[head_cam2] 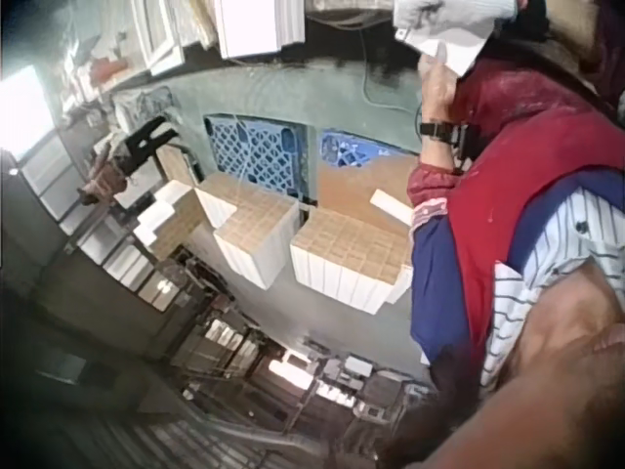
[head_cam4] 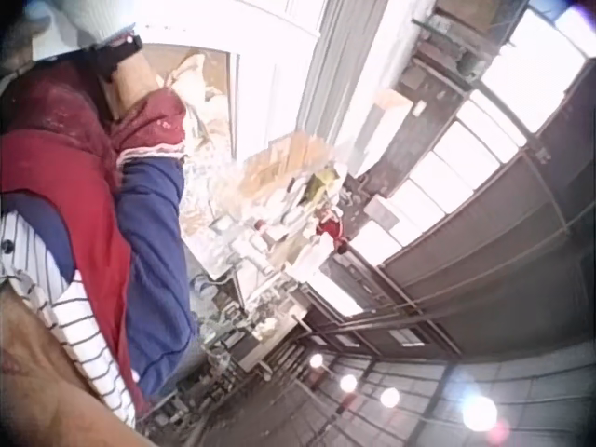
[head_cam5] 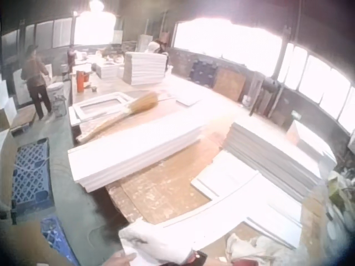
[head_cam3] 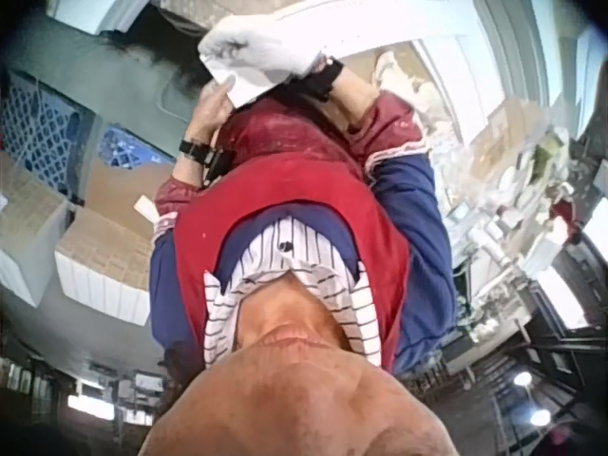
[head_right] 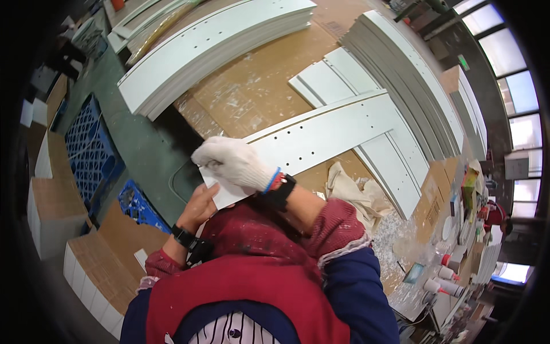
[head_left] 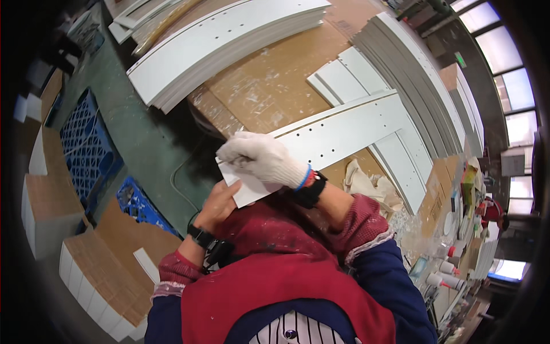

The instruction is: The person sands the edges and surfaces of white rectangular wooden panels using a sanding block. They repeatedly flip the panels and wipe them with a cloth while working at a table in a workshop.

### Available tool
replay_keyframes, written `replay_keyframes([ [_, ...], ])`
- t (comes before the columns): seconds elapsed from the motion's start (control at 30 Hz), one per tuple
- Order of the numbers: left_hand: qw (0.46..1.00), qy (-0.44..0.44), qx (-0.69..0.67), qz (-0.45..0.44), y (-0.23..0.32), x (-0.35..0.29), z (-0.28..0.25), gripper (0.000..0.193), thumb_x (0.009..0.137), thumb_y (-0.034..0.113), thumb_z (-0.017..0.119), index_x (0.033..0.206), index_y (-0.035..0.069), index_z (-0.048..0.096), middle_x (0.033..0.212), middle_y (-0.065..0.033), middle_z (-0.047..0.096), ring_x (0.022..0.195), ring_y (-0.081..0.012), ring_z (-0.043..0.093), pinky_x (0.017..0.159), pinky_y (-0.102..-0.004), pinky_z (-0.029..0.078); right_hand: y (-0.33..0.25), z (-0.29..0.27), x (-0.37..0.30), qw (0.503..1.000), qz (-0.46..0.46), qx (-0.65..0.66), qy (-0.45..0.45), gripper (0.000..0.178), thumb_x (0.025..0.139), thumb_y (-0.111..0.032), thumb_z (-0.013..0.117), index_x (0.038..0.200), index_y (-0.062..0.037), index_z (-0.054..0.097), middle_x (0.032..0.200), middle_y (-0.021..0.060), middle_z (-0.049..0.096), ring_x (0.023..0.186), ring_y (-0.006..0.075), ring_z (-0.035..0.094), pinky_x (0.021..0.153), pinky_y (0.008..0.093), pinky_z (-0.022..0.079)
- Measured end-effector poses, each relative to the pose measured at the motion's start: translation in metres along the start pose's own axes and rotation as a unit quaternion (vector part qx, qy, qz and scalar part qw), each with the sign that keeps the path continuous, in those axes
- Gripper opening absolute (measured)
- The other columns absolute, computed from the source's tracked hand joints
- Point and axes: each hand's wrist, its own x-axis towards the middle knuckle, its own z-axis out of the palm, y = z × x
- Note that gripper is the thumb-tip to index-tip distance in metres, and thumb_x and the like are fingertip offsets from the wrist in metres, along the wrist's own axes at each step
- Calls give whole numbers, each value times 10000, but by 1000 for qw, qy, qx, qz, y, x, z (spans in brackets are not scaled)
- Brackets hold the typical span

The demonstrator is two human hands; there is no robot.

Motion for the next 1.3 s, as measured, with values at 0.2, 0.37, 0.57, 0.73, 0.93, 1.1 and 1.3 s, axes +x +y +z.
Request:
replay_keyframes([
  [0.2, 740, 208, 567, 296, 23, -39, -15, 788, 695, 100, 719, 1352, 18, 292, 1401, -186, 337, 1282, -341, 340, 1038, -461, 297, -3, -70, -101, 917, 251, 220, 220, 208, 784, 52, 586, 985, 9, 612, 909, 38, 623, 828, 106, 565, 782, 240, 464],
  [0.37, 431, 50, 832, 346, 24, -29, 10, 685, 659, 40, 670, 1297, 136, 440, 1425, -138, 309, 1329, -372, 246, 1037, -644, 120, -8, -97, -187, 822, 280, 260, 423, 263, 802, 40, 580, 1061, -4, 563, 991, 77, 598, 835, 137, 601, 742, 252, 501],
  [0.57, 326, -44, 868, 372, 32, 4, 20, 507, 788, 31, 489, 1274, 176, 490, 1399, -56, 386, 1319, -280, 312, 1029, -664, 99, -41, -107, -259, 700, 254, 302, 595, 319, 878, -71, 568, 1172, 1, 465, 906, 80, 597, 758, 147, 603, 598, 245, 506],
  [0.73, 320, -60, 866, 379, 34, 4, 30, 444, 793, 51, 498, 1234, 99, 522, 1351, -75, 453, 1282, -221, 392, 1047, -637, 105, -35, -108, -355, 684, 201, 247, 657, 277, 897, -107, 561, 1148, -8, 499, 879, 48, 605, 712, 119, 589, 572, 230, 490],
  [0.93, 321, -77, 850, 410, 51, -13, 69, 334, 818, 70, 500, 1139, 21, 580, 1230, -117, 561, 1202, -247, 489, 1078, -564, 139, -27, -104, -387, 625, 221, 185, 726, 280, 895, -116, 573, 1148, -14, 513, 865, 15, 597, 688, 85, 556, 572, 214, 466],
  [1.1, 445, -86, 791, 410, 62, -25, 98, 360, 772, 78, 582, 1121, -11, 582, 1202, -145, 574, 1162, -287, 521, 1079, -507, 208, -11, -93, -388, 614, 242, 148, 737, 303, 899, -116, 559, 1175, -8, 498, 855, 26, 588, 667, 77, 542, 513, 206, 447],
  [1.3, 905, 68, 370, 199, 59, -35, 81, 332, 903, 167, 549, 1157, -45, 531, 1049, -107, 615, 932, -222, 610, 820, -321, 470, -10, -86, -396, 593, 254, 151, 749, 320, 904, -103, 531, 1199, 7, 474, 844, 36, 575, 637, 84, 522, 499, 211, 442],
])
